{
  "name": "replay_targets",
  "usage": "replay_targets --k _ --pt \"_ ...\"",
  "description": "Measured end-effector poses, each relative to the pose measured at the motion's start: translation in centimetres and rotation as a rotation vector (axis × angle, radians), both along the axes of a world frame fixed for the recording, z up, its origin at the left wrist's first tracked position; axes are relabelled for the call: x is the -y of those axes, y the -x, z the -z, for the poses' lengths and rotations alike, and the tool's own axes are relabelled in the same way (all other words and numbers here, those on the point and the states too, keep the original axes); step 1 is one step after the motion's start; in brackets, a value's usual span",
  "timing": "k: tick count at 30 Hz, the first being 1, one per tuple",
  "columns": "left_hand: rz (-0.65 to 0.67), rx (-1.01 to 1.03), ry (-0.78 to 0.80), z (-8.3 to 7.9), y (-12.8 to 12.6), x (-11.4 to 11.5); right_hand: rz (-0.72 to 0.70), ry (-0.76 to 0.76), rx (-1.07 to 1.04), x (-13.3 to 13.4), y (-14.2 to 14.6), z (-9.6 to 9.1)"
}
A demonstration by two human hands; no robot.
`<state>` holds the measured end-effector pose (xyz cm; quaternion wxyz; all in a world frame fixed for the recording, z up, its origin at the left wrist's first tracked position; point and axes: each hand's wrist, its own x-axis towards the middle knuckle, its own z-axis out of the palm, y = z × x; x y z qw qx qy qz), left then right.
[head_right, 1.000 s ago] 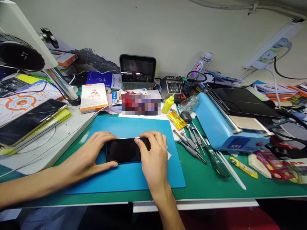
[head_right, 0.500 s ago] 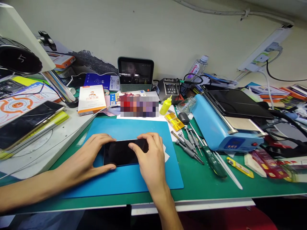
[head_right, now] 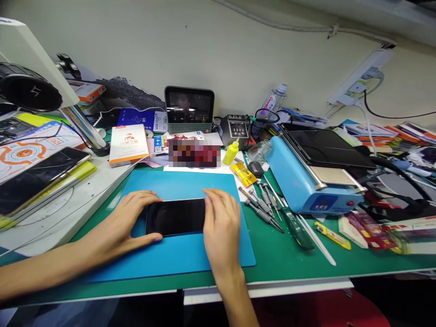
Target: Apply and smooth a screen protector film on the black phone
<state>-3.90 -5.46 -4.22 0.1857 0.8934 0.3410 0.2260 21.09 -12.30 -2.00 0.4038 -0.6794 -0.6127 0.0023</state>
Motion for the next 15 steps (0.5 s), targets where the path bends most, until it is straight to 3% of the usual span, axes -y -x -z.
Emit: replay_targets --k 3,7,10,15 --pt "-0.016 -0.036 -0.009 -0.1 0.0 0.0 0.162 -0.053 0.158 2.7 -1.8 0.2" --pt "-0.043 -0.088 -0.017 -0.1 0.1 0.1 0.065 0.077 0.295 5.7 -3.2 1.2" --pt "-0.048 -0.103 -0.054 -0.1 0.1 0.3 0.028 0.072 0.327 6.1 -3.2 1.5" --pt "-0.034 -0.129 -0.074 -0.2 0.1 0.3 0.054 -0.021 0.267 5.6 -2.3 0.4"
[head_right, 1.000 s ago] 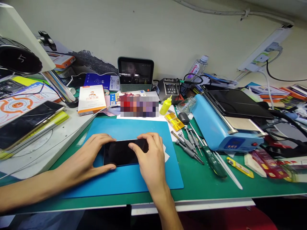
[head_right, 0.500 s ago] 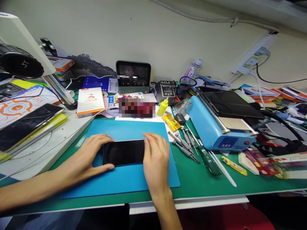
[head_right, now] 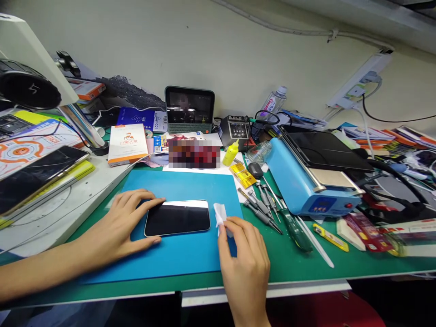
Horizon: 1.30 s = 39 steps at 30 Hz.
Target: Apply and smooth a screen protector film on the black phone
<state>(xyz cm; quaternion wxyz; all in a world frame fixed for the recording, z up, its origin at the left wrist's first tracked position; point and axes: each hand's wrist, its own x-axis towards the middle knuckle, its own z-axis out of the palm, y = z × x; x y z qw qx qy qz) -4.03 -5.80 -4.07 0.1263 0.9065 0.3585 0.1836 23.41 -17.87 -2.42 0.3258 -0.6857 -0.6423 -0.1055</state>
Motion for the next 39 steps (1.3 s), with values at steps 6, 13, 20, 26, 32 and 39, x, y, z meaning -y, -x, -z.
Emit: replay_targets --k 6,13,20,26,32,39 --pt "0.004 -0.014 -0.008 0.2 0.0 -0.1 -0.25 0.106 0.106 1.6 1.3 0.5" --pt "0.016 0.023 0.062 0.0 0.0 0.0 -0.276 0.204 0.212 0.1 2.3 1.0" --pt "0.014 0.041 0.095 -0.4 -0.1 0.0 -0.287 0.244 0.175 -1.4 3.0 1.0" --pt "0.022 0.047 0.103 -0.3 -0.2 -0.1 -0.336 0.241 0.228 0.1 3.1 1.1" --pt "0.029 0.034 0.091 -0.5 -0.2 -0.2 -0.33 0.253 0.202 -2.4 4.1 0.7" --pt "0.036 0.05 0.083 -0.4 -0.2 -0.2 -0.35 0.196 0.251 -1.2 5.0 0.6"
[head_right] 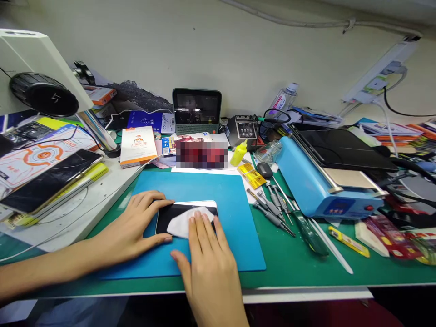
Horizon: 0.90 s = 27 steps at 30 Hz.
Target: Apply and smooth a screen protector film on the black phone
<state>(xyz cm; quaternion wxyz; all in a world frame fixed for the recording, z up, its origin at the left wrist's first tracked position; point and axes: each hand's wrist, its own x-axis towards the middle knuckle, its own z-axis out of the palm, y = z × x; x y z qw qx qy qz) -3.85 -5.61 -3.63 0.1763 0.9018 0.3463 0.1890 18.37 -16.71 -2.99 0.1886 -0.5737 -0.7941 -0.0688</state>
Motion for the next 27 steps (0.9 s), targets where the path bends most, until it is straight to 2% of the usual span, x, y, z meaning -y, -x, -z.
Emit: replay_targets --k 2,4,10,15,18,21,23,27 --pt "-0.002 -0.003 -0.002 -0.1 0.0 0.0 0.022 0.032 -0.013 -1.5 0.4 -0.2" --pt "-0.003 0.002 0.0 -0.1 0.0 0.0 0.024 0.037 -0.006 -1.9 0.6 -0.1" --pt "0.005 0.017 0.01 0.1 0.0 -0.1 -0.053 -0.068 0.09 1.6 0.1 1.0" --pt "0.001 0.017 0.026 0.2 0.0 -0.1 0.022 0.015 0.027 -1.6 1.3 0.2" --pt "0.008 0.04 0.041 -0.1 0.0 0.0 0.015 0.006 0.049 -1.5 1.8 0.0" --pt "0.059 0.134 0.061 -0.5 0.3 0.0 -0.038 -0.105 0.087 0.6 1.9 0.5" --pt "0.086 0.248 0.061 -0.7 0.6 0.1 -0.037 -0.135 0.073 0.9 2.3 0.7" --pt "0.051 0.42 0.01 -0.8 1.1 0.4 0.008 -0.008 -0.017 -1.3 4.1 0.1"
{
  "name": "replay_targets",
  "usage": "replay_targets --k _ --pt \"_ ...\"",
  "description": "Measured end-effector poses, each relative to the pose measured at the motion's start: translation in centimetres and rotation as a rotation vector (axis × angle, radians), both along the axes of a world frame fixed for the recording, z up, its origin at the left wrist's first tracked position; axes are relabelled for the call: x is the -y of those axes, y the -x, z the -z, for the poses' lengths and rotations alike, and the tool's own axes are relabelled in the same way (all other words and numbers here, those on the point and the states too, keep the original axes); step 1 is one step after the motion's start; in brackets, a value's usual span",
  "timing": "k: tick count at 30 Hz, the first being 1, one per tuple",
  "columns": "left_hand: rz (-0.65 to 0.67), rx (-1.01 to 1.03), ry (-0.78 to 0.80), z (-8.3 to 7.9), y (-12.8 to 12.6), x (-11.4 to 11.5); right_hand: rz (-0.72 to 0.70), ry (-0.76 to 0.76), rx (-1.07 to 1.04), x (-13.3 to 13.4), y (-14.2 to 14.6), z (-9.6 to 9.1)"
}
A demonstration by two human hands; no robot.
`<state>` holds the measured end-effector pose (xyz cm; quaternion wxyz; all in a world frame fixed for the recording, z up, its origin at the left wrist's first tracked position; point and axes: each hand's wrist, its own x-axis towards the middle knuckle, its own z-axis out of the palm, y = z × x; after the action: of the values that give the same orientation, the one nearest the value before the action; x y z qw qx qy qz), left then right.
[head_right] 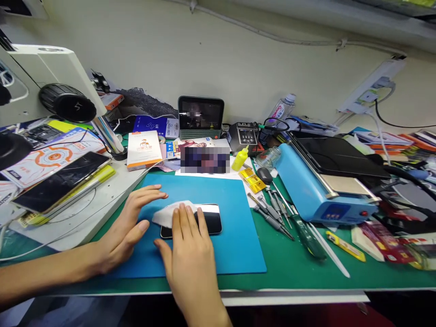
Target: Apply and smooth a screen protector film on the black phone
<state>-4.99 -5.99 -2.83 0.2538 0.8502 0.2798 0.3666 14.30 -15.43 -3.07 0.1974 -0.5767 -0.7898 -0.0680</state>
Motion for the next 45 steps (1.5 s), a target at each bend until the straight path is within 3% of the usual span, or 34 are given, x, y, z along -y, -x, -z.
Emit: replay_targets --k 7,13,18,22,27,34,42,45 --pt "-0.047 0.056 0.038 -0.1 -0.1 0.1 -0.025 -0.06 -0.027 1.2 2.2 0.3" --pt "-0.08 0.038 -0.038 0.1 -0.1 -0.1 -0.002 0.063 -0.046 -0.7 3.4 0.0" --pt "-0.065 0.002 -0.042 0.1 -0.1 0.0 -0.038 -0.025 -0.003 2.0 3.5 0.5" --pt "-0.084 -0.006 -0.054 0.0 -0.1 0.0 0.024 0.0 -0.056 1.3 3.9 0.5" --pt "-0.078 -0.064 -0.05 -0.1 -0.2 0.0 0.058 -0.03 -0.041 1.3 1.7 0.0" --pt "-0.103 -0.375 -0.096 0.5 -0.9 -0.2 0.17 -0.032 -0.019 -0.1 -0.8 -0.4" --pt "-0.094 -0.466 -0.152 0.8 -1.0 -0.2 0.144 -0.077 0.03 0.6 -2.3 -0.5" --pt "-0.086 -0.457 -0.145 0.8 -1.0 -0.2 0.074 -0.049 0.047 0.9 -2.8 -0.5"
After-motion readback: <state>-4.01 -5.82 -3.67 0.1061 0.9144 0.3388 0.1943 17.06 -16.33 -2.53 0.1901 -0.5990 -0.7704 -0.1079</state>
